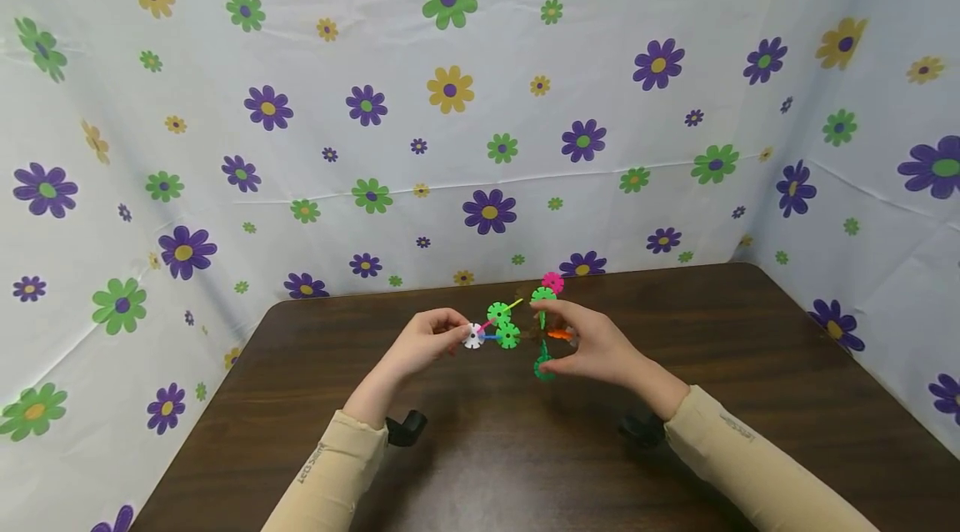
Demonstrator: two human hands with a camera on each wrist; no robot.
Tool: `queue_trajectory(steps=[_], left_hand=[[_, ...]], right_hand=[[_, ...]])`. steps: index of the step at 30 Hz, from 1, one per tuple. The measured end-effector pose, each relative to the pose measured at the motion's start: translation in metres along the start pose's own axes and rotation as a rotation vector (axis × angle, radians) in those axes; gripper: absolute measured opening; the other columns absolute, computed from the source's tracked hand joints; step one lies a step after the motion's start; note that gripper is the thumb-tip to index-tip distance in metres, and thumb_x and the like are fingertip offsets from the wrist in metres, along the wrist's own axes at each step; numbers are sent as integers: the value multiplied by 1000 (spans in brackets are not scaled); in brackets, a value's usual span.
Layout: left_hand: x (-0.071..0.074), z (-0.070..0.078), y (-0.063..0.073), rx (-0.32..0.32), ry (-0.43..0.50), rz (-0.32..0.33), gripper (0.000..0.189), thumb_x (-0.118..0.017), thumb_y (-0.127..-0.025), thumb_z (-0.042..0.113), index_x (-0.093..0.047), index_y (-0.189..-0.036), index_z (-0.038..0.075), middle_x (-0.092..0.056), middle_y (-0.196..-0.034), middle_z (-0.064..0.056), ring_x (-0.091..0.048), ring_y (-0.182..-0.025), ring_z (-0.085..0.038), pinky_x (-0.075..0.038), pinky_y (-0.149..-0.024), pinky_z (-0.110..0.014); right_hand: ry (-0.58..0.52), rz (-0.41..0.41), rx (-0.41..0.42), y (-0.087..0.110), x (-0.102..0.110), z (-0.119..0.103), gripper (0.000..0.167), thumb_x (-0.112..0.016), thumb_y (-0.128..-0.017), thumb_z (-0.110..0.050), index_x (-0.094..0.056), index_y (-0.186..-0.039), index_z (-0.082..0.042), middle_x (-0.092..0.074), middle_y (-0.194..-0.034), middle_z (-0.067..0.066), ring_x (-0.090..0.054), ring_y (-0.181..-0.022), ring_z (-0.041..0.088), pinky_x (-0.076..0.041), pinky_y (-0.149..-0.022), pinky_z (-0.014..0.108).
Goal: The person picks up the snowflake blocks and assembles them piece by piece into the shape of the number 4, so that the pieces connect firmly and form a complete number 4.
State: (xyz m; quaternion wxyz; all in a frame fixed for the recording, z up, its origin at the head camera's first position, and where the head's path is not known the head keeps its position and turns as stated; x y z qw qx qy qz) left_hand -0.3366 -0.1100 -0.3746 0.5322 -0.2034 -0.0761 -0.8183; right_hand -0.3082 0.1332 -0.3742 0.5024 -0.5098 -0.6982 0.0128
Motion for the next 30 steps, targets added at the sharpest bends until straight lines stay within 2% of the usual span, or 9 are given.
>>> queue_trajectory(steps=[3,8,10,13,17,23,30], left_hand=[[-1,-9,-2,38,30,41,19,-64,-94,16,-66,-99,-2,-57,-71,-3,-56,-65,-21,-42,-55,-27],[-6,-27,-1,139,114,105,20,-65,-94,16,-64,-100,-4,-57,-71,-7,-57,-60,-22,-38,-50,-26],[-9,-33,0,170,158,124,21,-64,-94,14,-63,-100,-6,-57,-71,-8,-56,-56,-19,-37,-48,-25],[-13,-43,1,210,198,148,20,-64,-94,12,-62,-100,-7,-57,-70,-8,-54,-52,-13,-36,-47,-25],[-17,-60,3,266,230,166,19,-63,-94,11,-61,-100,-7,-58,-72,-9,-55,-50,-11,-39,-47,-24],[-23,-82,7,358,320,157,17,-60,-96,9,-59,-102,-7,-57,-79,-10,-58,-53,-11,-45,-49,-22],[-24,-94,8,392,369,158,13,-58,-96,5,-56,-100,-7,-54,-77,-7,-59,-55,-12,-46,-50,-22]], right_hand=[[-46,-9,-71,-2,-6,9,86,-92,-64,-29,-50,-138,-20,-64,-110,1,-63,-88,19,-54,-71,31],[-138,-58,-180,-6,-20,26,84,-91,-66,-33,-49,-138,-22,-64,-101,1,-58,-82,27,-47,-62,30],[-158,-94,-216,-7,-27,34,84,-90,-67,-35,-48,-139,-22,-64,-101,2,-58,-86,24,-48,-66,31],[-182,-152,-257,-8,-37,44,83,-88,-69,-37,-48,-139,-21,-64,-107,1,-59,-97,20,-50,-79,38],[-206,-230,-304,-10,-52,57,82,-87,-71,-37,-47,-140,-18,-63,-117,2,-59,-108,20,-47,-91,46],[-230,-309,-344,-13,-70,67,81,-86,-73,-34,-47,-141,-16,-57,-130,8,-57,-112,23,-47,-92,50],[-197,-356,-330,-19,-81,68,81,-85,-75,-31,-45,-143,-14,-55,-133,9,-56,-115,26,-46,-93,50]])
Point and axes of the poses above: each hand's wrist, its own y-axis away from the middle knuckle, its own x-axis out of the back of the hand, z = x × y, the point moved 6 cm from there along -y, towards the middle knuckle
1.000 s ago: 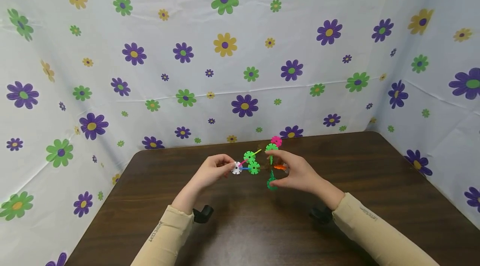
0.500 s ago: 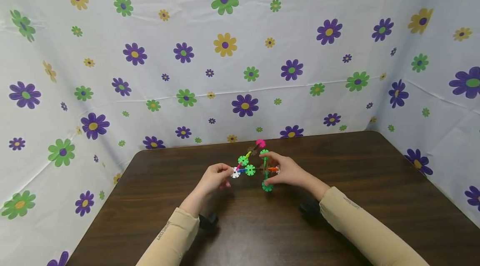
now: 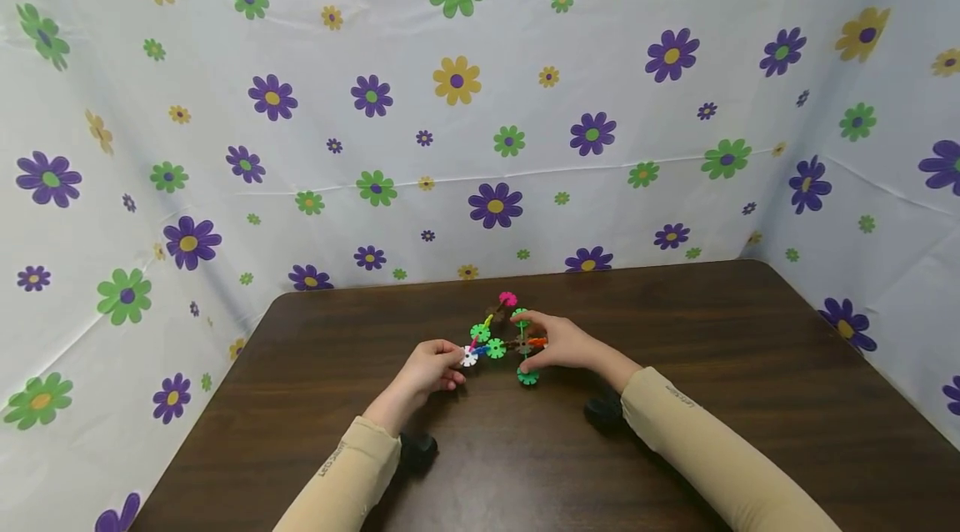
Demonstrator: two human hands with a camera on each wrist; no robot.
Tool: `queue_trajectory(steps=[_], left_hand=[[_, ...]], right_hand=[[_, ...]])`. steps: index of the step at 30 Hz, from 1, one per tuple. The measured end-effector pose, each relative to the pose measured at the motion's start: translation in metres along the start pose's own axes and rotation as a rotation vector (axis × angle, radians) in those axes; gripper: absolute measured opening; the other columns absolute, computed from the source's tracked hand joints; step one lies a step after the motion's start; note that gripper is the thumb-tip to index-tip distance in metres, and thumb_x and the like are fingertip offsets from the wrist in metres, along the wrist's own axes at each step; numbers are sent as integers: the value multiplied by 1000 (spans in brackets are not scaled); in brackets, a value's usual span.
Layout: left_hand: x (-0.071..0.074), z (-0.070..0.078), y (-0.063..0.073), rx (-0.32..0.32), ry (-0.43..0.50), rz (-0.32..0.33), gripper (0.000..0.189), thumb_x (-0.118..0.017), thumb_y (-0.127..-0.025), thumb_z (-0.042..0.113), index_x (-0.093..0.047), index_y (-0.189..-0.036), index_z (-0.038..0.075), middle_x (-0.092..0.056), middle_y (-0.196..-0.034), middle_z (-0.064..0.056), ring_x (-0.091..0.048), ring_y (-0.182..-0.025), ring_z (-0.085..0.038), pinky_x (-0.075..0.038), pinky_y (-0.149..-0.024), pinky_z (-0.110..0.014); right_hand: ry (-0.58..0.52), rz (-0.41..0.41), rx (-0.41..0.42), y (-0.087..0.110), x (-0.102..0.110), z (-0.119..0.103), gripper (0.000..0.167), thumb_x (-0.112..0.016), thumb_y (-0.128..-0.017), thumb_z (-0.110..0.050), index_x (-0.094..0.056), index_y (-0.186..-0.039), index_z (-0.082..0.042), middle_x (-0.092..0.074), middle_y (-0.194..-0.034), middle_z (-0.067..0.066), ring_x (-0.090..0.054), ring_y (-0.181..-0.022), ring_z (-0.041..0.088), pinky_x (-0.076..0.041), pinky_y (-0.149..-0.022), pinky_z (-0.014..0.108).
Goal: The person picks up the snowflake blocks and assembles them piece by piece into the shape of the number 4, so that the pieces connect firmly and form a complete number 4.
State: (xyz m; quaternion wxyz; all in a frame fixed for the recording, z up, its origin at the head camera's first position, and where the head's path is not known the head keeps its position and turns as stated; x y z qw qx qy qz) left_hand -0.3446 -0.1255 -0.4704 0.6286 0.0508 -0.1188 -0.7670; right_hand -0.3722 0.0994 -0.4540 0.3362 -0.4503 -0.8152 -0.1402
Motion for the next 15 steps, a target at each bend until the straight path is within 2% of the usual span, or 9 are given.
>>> queue_trajectory(steps=[4,11,15], left_hand=[[0,0,-1,14,18,0,13,-58,-95,4,-56,-100,-8,-53,-77,-7,-59,-55,-13,-47,-50,-22],[0,-2,-3,35,19,-14,11,-57,-95,2,-55,-100,-8,-53,-77,-7,-59,-56,-13,-49,-52,-22],[0,-3,-3,49,14,-26,12,-57,-95,2,-55,-102,-8,-54,-77,-8,-59,-57,-13,-50,-53,-22]], right_hand=[[19,-6,2,-1,-1,1,81,-84,-75,-33,-45,-143,-14,-53,-136,8,-53,-118,27,-46,-92,49],[59,-12,2,-3,0,4,81,-84,-74,-36,-47,-143,-13,-48,-141,10,-43,-130,33,-39,-100,54],[61,-18,-17,-4,-1,8,80,-83,-75,-39,-48,-143,-15,-48,-139,11,-45,-126,31,-39,-99,54]])
Point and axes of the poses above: each hand's wrist, its own y-axis away from the middle knuckle, its own x-axis out of the back of the hand, z = x × y, the point moved 6 cm from there along -y, towards the middle knuckle
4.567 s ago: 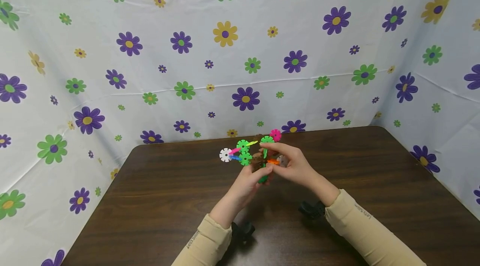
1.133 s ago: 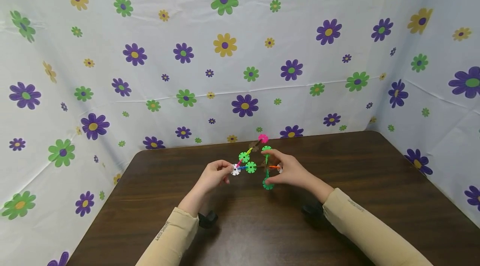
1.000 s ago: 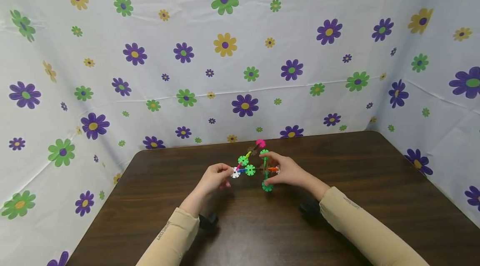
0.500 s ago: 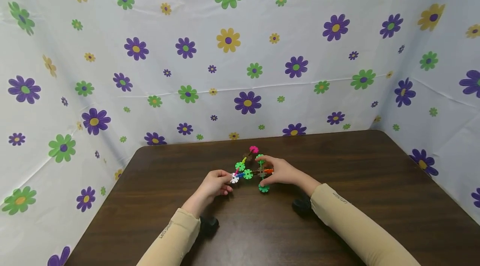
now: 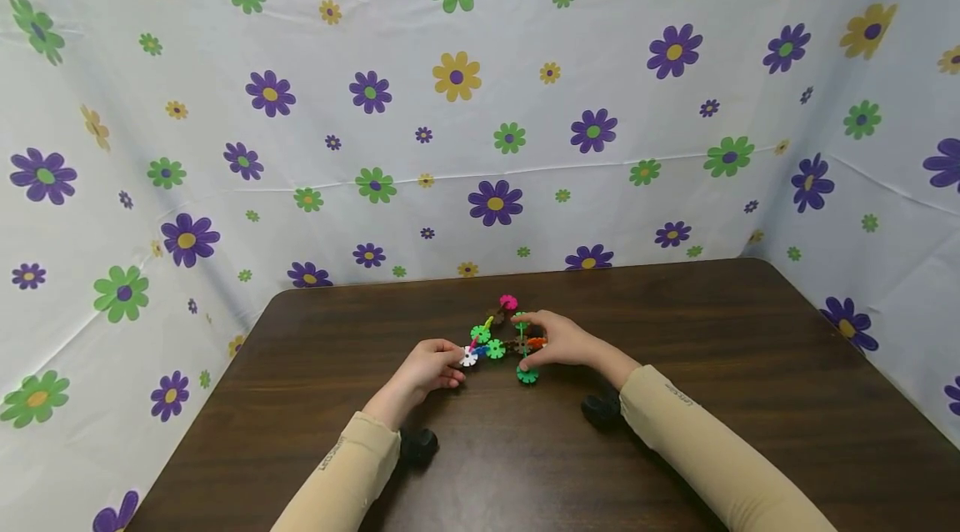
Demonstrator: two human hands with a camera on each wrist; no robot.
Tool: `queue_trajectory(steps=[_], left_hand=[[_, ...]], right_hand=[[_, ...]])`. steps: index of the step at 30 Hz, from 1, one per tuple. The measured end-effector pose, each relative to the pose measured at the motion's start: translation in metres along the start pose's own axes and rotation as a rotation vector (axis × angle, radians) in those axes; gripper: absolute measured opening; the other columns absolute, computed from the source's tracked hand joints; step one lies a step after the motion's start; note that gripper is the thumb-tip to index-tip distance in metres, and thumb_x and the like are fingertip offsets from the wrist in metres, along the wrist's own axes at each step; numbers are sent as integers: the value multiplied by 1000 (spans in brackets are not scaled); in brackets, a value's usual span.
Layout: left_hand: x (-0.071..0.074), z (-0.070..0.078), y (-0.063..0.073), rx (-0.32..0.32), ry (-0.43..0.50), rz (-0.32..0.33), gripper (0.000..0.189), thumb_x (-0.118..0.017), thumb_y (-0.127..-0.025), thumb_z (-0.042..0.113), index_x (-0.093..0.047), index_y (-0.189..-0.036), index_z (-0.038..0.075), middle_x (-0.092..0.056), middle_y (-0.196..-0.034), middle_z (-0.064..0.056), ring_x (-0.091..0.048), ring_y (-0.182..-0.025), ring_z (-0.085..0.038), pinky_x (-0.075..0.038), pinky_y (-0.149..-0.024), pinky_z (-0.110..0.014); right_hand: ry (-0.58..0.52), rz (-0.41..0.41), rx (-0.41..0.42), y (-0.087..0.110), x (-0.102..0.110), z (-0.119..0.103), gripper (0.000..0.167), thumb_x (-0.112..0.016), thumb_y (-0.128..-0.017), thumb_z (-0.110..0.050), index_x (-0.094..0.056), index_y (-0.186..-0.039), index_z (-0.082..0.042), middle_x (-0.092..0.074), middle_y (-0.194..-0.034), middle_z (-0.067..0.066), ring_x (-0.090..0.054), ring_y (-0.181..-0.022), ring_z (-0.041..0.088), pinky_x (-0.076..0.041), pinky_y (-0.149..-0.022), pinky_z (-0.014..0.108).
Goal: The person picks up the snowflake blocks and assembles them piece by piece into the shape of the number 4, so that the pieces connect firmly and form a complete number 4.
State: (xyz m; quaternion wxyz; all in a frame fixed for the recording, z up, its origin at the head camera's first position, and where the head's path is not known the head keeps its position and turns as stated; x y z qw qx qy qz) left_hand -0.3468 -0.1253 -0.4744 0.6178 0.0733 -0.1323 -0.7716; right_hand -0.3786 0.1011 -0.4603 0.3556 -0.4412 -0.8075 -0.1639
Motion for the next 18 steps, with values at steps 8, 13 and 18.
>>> queue_trajectory(steps=[8,13,18], left_hand=[[-4,1,-2,25,-34,-32,13,-57,-96,4,-55,-102,-8,-56,-76,-8,-60,-56,-13,-52,-53,-24],[-3,-1,-2,36,-69,-43,17,-57,-97,7,-56,-105,-8,-61,-82,-12,-65,-62,-14,-56,-58,-28],[-2,1,-1,44,-82,-42,21,-56,-98,9,-56,-108,-9,-64,-88,-16,-68,-69,-18,-57,-62,-32]], right_hand=[[11,2,-32,1,1,5,78,-82,-76,-40,-49,-143,-17,-51,-127,10,-51,-107,23,-44,-91,50],[26,-5,-37,1,0,4,79,-81,-76,-42,-48,-144,-19,-50,-126,8,-50,-104,21,-45,-89,47],[22,-25,-13,0,0,4,81,-79,-77,-45,-46,-145,-17,-50,-124,9,-50,-100,21,-45,-84,44]])
Point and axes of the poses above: each hand's wrist, its own y-axis away from the middle knuckle, its own x-axis out of the back of the hand, z = x × y, the point moved 6 cm from there along -y, towards the middle knuckle
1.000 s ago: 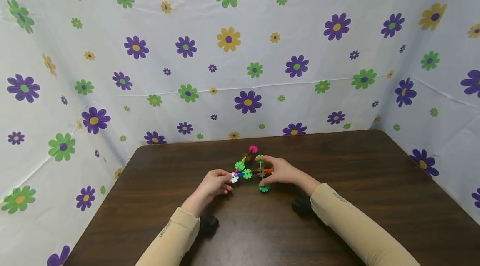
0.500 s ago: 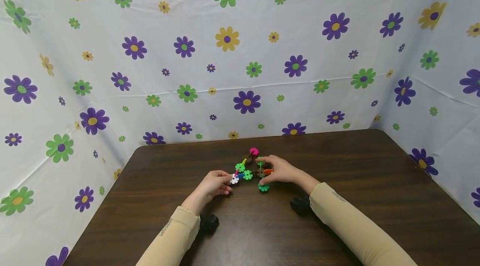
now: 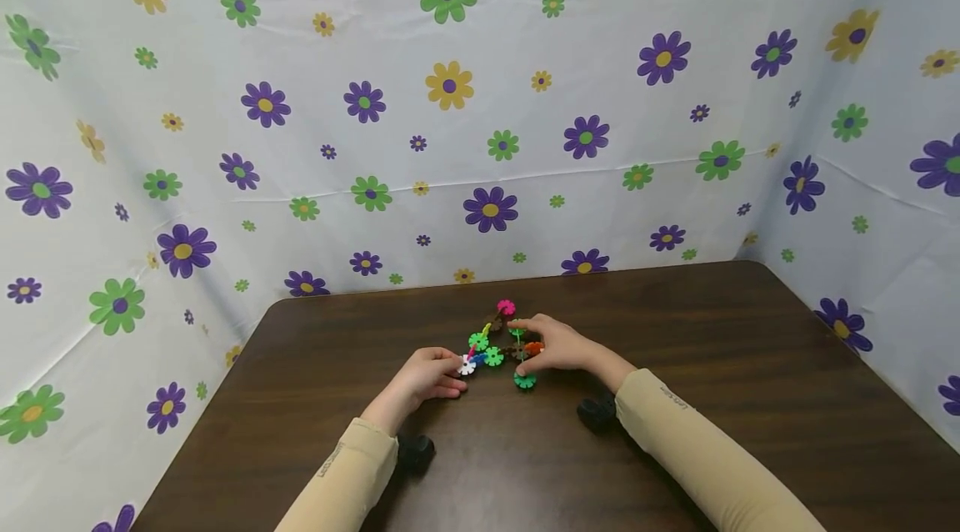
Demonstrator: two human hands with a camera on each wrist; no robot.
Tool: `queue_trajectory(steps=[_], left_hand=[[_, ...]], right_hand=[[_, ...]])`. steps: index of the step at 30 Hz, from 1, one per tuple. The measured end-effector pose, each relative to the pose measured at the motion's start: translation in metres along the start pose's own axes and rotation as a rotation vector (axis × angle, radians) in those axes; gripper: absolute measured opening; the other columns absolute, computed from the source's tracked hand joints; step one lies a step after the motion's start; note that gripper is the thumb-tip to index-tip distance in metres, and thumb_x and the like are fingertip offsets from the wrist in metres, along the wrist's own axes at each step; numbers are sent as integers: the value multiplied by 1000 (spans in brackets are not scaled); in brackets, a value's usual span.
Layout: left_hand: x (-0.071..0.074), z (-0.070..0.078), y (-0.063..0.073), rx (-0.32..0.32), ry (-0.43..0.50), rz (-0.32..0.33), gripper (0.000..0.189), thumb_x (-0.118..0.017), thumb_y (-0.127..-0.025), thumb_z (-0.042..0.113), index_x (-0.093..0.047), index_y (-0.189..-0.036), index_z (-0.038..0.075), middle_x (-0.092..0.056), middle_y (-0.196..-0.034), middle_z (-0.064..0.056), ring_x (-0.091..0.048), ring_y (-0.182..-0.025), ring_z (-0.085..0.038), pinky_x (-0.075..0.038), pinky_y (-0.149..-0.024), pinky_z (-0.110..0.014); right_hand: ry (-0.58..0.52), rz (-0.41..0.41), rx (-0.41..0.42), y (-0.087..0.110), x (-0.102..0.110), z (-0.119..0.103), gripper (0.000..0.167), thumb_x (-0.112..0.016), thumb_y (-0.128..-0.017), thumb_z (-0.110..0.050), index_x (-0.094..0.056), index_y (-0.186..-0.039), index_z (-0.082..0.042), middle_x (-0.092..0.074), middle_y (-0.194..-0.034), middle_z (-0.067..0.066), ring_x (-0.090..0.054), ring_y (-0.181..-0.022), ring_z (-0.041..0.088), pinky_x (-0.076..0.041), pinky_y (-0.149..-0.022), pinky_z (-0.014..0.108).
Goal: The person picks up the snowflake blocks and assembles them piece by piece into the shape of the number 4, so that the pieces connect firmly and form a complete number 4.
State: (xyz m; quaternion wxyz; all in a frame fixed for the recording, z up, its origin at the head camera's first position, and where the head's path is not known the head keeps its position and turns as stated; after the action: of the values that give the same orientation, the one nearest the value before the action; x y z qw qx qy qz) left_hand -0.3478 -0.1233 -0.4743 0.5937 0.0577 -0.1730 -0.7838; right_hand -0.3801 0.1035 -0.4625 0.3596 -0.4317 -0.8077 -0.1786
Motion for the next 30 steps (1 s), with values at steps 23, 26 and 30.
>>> queue_trajectory(steps=[23,26,30], left_hand=[[1,6,-9,14,22,16,26,-55,-100,19,-56,-106,-6,-57,-84,-12,-69,-74,-21,-57,-66,-34],[3,8,-9,16,26,25,26,-55,-100,19,-56,-106,-6,-57,-85,-13,-69,-75,-23,-57,-67,-35],[7,10,-11,18,33,47,26,-55,-99,18,-56,-108,-7,-57,-85,-14,-69,-73,-23,-57,-66,-36]], right_hand=[[-151,89,-76,-1,24,18,63,-62,-93,-44,-46,-143,-9,-59,-103,4,-49,-68,17,-40,-56,32],[-157,102,-92,0,26,18,61,-61,-94,-43,-47,-142,-8,-60,-104,4,-52,-77,18,-43,-60,34],[-186,99,-117,3,29,20,59,-59,-95,-42,-47,-142,-7,-61,-105,6,-57,-81,18,-51,-63,34]])
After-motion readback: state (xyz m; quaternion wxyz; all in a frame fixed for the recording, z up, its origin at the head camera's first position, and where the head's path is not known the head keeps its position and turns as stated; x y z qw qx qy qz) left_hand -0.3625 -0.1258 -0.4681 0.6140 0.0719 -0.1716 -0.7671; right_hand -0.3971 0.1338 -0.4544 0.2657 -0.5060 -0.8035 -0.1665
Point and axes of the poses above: each hand's wrist, its own y-axis away from the middle knuckle, its own x-axis out of the back of the hand, z = x × y, the point moved 6 cm from there along -y, towards the middle knuckle
